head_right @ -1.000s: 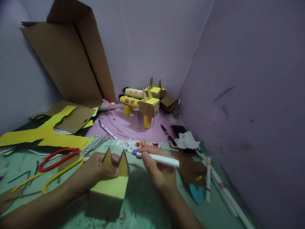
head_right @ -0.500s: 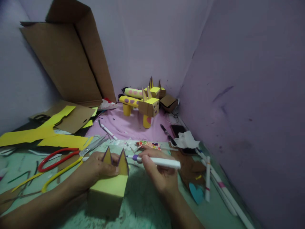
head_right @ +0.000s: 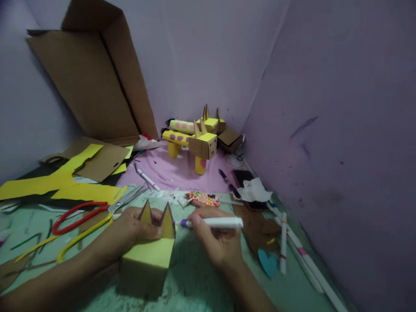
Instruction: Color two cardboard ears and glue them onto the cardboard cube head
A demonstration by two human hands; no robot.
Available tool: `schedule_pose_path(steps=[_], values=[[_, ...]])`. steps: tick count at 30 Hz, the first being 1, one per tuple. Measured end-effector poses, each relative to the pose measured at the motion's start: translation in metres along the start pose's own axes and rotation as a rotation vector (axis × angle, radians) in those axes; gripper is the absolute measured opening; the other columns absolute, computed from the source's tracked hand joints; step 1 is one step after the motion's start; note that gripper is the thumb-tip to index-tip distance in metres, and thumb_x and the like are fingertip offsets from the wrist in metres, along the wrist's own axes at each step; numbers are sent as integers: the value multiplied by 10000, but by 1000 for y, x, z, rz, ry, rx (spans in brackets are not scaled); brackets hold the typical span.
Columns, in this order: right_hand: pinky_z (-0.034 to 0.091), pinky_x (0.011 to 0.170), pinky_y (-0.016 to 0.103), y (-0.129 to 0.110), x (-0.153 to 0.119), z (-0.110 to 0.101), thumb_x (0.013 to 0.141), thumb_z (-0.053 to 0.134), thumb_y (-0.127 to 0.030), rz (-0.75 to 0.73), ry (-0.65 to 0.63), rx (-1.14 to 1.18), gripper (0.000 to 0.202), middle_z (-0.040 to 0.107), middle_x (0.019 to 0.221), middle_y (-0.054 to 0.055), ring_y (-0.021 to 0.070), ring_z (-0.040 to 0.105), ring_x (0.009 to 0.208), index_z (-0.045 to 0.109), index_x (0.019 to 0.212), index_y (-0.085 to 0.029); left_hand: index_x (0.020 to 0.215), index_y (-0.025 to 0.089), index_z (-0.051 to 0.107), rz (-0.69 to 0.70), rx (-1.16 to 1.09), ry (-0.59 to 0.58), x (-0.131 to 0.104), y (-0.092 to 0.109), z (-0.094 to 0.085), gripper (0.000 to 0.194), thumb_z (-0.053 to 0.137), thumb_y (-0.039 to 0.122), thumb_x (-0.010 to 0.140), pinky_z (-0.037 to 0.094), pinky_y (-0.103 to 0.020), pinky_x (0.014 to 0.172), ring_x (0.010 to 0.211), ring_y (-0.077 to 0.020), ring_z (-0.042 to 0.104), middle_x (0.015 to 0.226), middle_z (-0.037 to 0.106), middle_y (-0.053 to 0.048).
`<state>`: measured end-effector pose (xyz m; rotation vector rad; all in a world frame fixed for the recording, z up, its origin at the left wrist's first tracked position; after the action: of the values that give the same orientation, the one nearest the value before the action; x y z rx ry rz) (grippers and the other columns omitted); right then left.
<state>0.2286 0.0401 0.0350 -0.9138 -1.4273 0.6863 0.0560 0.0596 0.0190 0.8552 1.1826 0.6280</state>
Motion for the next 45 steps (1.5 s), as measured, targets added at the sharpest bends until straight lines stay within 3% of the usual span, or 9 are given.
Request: schedule_pose_path(steps=[8,14,18,28,38,45], values=[[530,630,277,-1,2,2,798,607,-201,9,61,-16,136,662,593,-18,151,629,576,719,724,-227,679,112,655,-10,-9,30,1,-2,-2,243,670,175,445,411,-252,518,500,-157,569,536,643,-30],[515,840,360,1,0,1,789,601,-209,65,62,38,154,639,581,-30,133,593,560,716,686,-220,662,123,661,-21,30,64,-2,1,-1,209,651,156,456,386,-233,471,460,-138,539,493,615,-8],[506,892,366,3,-1,0,791,589,-174,43,11,32,168,620,551,-50,104,564,507,700,672,-217,654,121,673,-5,23,37,-5,5,2,185,639,157,475,390,-228,485,472,-132,539,498,608,1],[489,903,394,1,0,0,801,588,-205,70,22,16,165,618,567,-30,129,585,556,705,685,-208,663,98,666,3,9,63,0,0,-1,239,660,172,436,392,-254,495,493,-166,552,528,631,-45],[533,809,396,-1,-2,2,771,584,-189,29,-31,-7,197,616,509,-26,134,578,473,672,595,-205,640,121,689,10,27,15,-3,3,1,175,649,161,474,370,-244,489,476,-144,525,489,596,3],[504,884,401,-2,1,1,776,648,-198,-4,39,-24,135,751,807,16,215,691,831,734,858,-262,651,121,662,9,-12,7,2,-2,-1,194,668,171,464,386,-245,486,469,-146,531,491,613,5]])
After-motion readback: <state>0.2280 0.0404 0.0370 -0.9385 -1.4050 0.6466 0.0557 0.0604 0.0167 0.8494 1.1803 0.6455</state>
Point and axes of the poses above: each hand's wrist, its own x-axis towards the middle knuckle, its own z-axis out of the palm, y = z × x, the point moved 4 cm from there along x, towards the middle knuckle
